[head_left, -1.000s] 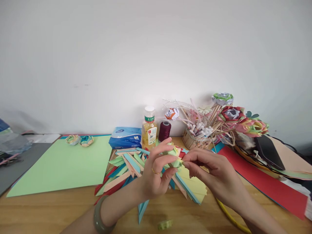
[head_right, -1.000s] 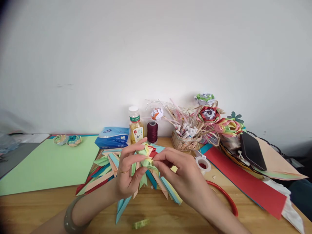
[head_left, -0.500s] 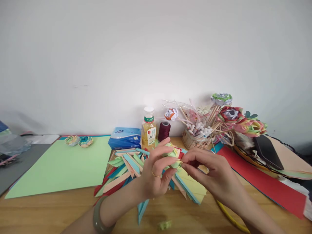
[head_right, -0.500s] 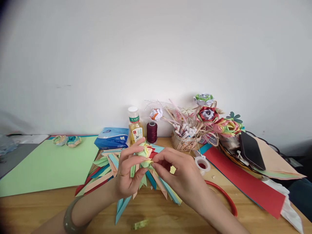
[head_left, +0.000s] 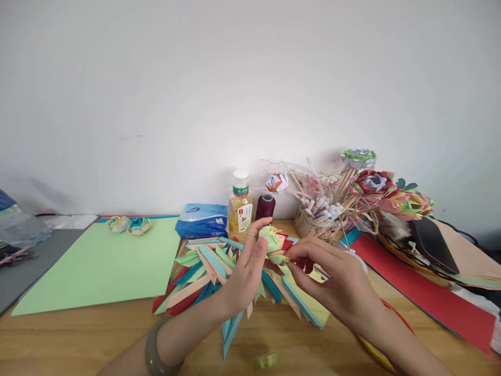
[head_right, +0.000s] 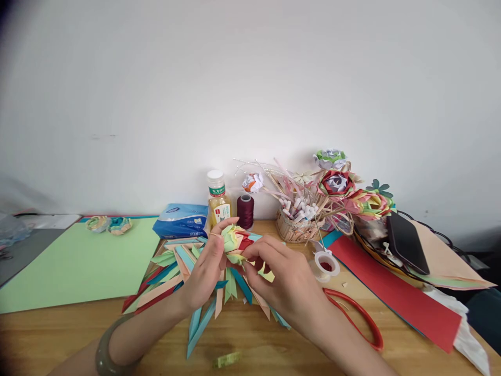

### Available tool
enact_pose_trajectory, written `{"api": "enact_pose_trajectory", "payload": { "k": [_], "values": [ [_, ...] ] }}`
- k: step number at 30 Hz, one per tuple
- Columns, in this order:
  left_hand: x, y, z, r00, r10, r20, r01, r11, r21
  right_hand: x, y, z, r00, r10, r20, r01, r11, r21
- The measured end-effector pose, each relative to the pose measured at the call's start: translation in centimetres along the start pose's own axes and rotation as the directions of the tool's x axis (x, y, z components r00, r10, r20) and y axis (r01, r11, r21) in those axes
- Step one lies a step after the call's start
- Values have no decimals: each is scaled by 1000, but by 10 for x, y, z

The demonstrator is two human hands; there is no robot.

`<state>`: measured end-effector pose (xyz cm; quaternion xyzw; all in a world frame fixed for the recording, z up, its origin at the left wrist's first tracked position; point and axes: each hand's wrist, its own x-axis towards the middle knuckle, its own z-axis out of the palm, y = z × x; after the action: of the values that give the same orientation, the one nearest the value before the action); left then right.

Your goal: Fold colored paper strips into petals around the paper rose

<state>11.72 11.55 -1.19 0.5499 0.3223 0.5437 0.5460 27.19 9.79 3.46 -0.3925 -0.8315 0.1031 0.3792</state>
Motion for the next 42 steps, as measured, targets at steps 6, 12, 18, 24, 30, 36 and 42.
{"api": "enact_pose_trajectory", "payload": {
  "k": [6,12,18,24,30,36,42],
  "values": [
    [-3,-2,0,993,118,1,-117,979,168,-1,1,3,999,50,-22,-50,998,-27],
    [-6,-5,1,999,30,-24,-26,985,172,0,1,7,993,120,16,-121,991,65],
    [-6,-8,1,997,64,-37,-56,982,182,-2,1,9,982,181,55,-185,981,63],
    [-6,-7,3,997,49,-57,-36,975,219,-6,1,18,996,88,-16,-89,994,-59],
    [-4,-12,3,980,102,-170,-48,955,293,-9,1,24,997,77,0,-77,995,-68],
    [-5,-16,4,977,111,-182,-46,943,328,-10,1,25,996,85,14,-84,995,-48],
    [-7,-18,5,973,150,-176,-82,935,346,-6,-2,25,997,76,-31,-77,996,-45]
  ]
}}
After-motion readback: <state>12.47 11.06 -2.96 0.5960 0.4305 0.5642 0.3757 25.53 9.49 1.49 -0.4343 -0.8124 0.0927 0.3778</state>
